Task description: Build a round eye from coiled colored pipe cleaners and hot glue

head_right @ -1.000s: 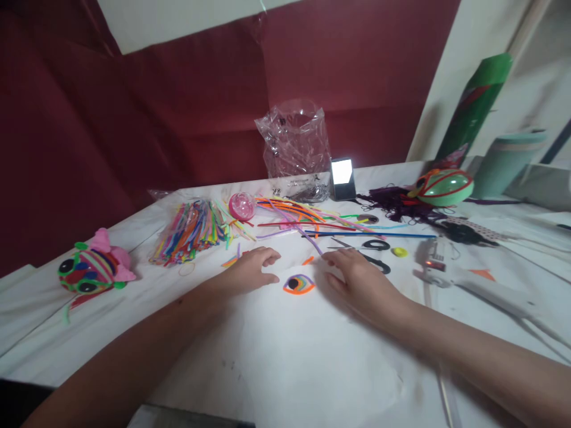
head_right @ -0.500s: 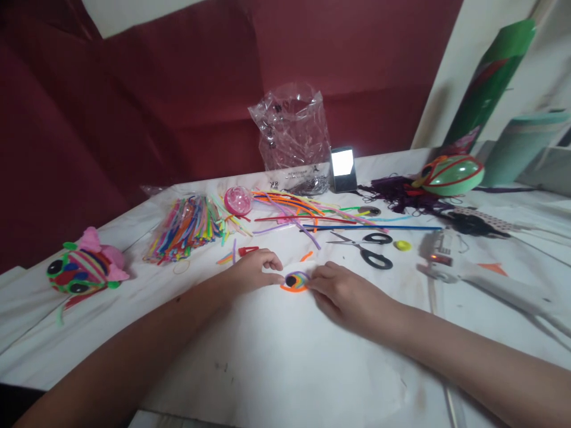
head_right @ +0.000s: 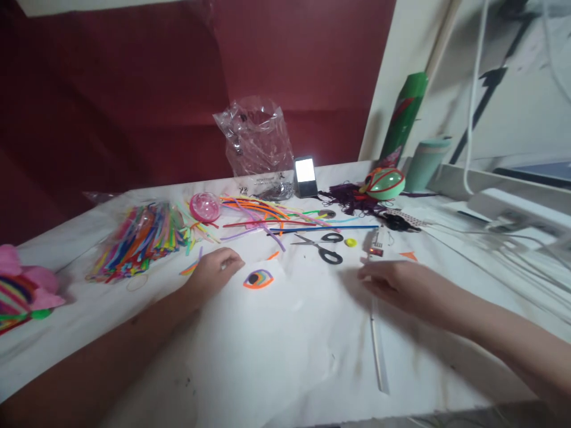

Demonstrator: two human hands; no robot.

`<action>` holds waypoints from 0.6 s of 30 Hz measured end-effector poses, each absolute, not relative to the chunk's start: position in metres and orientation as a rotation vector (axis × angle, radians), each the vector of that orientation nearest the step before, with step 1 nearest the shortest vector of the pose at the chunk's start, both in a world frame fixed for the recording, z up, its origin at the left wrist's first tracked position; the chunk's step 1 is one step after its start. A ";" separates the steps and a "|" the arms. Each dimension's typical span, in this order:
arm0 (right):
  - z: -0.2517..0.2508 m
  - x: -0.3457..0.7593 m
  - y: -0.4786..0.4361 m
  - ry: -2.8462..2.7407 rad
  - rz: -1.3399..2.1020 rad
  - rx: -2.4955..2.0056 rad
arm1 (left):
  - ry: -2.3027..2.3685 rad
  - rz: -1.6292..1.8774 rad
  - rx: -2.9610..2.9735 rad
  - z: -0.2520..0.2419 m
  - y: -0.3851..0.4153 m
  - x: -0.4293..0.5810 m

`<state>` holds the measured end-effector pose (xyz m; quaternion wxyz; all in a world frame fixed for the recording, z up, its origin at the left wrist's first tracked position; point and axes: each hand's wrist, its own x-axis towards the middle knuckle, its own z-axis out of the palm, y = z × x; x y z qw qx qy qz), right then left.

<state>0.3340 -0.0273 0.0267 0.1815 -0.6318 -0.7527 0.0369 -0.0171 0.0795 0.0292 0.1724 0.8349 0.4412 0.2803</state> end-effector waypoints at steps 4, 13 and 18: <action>0.006 0.350 -0.034 -2.336 0.122 -1.675 | 1.076 0.900 2.530 0.028 0.066 -0.009; 0.031 0.322 -0.018 -2.262 -0.229 -1.977 | 1.160 0.607 2.575 0.010 0.066 0.000; 0.033 0.255 -0.006 -2.424 -0.056 -1.348 | 1.152 0.626 2.495 0.011 0.067 0.002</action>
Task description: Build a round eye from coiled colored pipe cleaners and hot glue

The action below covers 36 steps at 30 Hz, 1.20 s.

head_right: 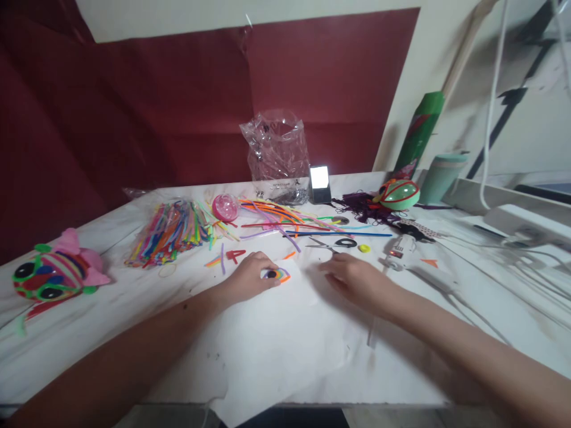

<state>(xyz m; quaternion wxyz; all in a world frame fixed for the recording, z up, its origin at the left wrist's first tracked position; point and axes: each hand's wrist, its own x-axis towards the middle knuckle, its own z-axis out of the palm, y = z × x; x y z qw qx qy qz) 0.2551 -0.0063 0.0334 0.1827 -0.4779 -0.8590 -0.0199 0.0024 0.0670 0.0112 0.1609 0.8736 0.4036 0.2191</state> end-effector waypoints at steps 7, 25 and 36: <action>0.018 0.191 0.031 -2.536 -0.010 -1.146 | 1.260 0.809 2.155 0.017 0.079 -0.017; 0.016 0.217 0.047 -2.133 0.221 -1.463 | 1.222 0.554 2.450 0.020 0.084 -0.024; 0.014 0.203 0.041 -1.989 0.575 -1.402 | 1.105 0.371 2.289 0.039 0.068 -0.018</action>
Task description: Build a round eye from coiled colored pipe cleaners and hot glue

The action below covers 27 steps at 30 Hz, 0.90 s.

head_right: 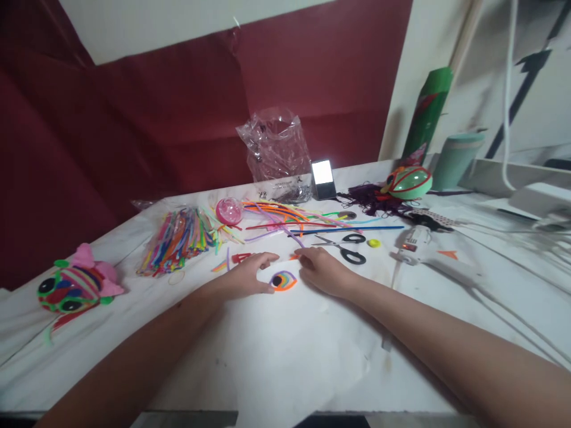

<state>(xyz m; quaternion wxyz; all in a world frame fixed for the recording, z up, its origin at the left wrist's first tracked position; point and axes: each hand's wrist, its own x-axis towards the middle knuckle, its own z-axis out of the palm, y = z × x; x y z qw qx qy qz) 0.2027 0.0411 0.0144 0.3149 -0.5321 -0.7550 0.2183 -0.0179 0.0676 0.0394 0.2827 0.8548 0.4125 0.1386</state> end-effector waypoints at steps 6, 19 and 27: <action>0.016 0.205 0.039 -1.860 1.041 -1.349 | 1.078 0.426 2.190 0.043 0.061 -0.010; 0.015 0.203 0.034 -1.666 1.312 -1.329 | 1.142 0.229 2.197 0.041 0.077 -0.022; 0.012 0.207 0.036 -1.701 1.443 -1.222 | 1.038 0.155 2.361 0.045 0.075 -0.025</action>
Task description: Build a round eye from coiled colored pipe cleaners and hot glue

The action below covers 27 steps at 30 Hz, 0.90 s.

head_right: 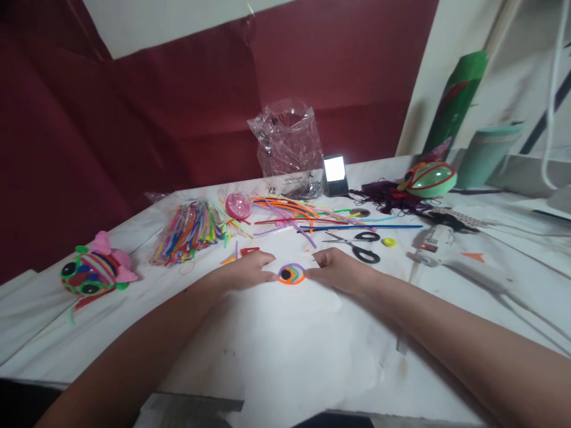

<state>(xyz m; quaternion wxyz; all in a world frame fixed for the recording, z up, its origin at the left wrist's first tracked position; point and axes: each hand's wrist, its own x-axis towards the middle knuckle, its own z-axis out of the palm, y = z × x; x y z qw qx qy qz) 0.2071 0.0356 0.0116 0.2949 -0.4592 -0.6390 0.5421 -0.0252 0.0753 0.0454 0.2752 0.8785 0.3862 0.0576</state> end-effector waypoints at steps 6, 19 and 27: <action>0.017 0.205 0.032 -1.828 1.345 -1.282 | 0.982 0.079 2.401 0.049 0.074 -0.025; 0.015 0.212 0.035 -1.898 1.292 -1.318 | 1.064 0.073 2.380 0.050 0.075 -0.025; 0.026 0.200 0.028 -2.016 1.021 -1.345 | 1.098 0.125 2.462 0.050 0.073 -0.025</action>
